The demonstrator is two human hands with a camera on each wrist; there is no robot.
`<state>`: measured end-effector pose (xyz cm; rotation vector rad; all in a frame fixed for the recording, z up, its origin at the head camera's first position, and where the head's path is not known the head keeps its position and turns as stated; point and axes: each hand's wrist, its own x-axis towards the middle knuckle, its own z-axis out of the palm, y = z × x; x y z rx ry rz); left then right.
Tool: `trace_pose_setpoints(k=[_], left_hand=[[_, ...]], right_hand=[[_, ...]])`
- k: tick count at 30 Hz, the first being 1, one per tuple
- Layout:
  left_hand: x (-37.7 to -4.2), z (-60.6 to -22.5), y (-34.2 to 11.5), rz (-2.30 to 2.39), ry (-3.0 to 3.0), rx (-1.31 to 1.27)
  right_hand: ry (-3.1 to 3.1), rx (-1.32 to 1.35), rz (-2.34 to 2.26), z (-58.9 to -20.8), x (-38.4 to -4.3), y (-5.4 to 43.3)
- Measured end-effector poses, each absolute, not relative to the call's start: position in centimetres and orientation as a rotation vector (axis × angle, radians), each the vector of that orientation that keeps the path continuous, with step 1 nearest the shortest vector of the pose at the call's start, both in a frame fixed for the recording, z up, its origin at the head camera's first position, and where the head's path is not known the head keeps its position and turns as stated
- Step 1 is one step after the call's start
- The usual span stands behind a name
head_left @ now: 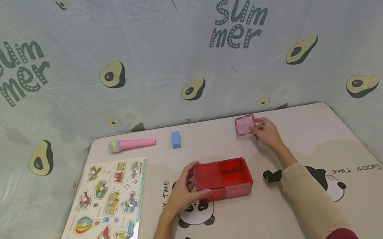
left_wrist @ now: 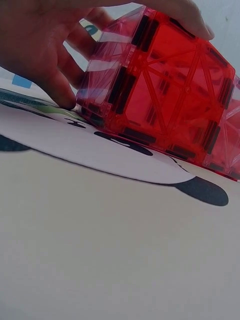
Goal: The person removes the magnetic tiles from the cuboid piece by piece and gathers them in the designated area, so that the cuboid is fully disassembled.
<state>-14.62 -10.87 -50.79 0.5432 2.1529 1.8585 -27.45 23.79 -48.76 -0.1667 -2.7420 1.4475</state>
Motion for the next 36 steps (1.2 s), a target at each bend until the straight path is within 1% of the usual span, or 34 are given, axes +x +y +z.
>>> trace_pose_setpoints(k=[17, 25, 36], left_hand=[[-14.7, -50.9, -11.0, 1.865, 2.138, 0.549], [-14.7, -50.9, -10.9, 1.872, 2.131, 0.550], [-14.6, -51.1, -10.9, 1.869, 2.136, 0.556]], right_hand=[[-2.813, -0.396, 1.352, -49.7, -29.2, 24.8], [-2.807, -0.439, 1.267, -50.0, -29.0, 24.6], [-2.848, -0.423, 1.113, -50.0, -28.9, 24.2]])
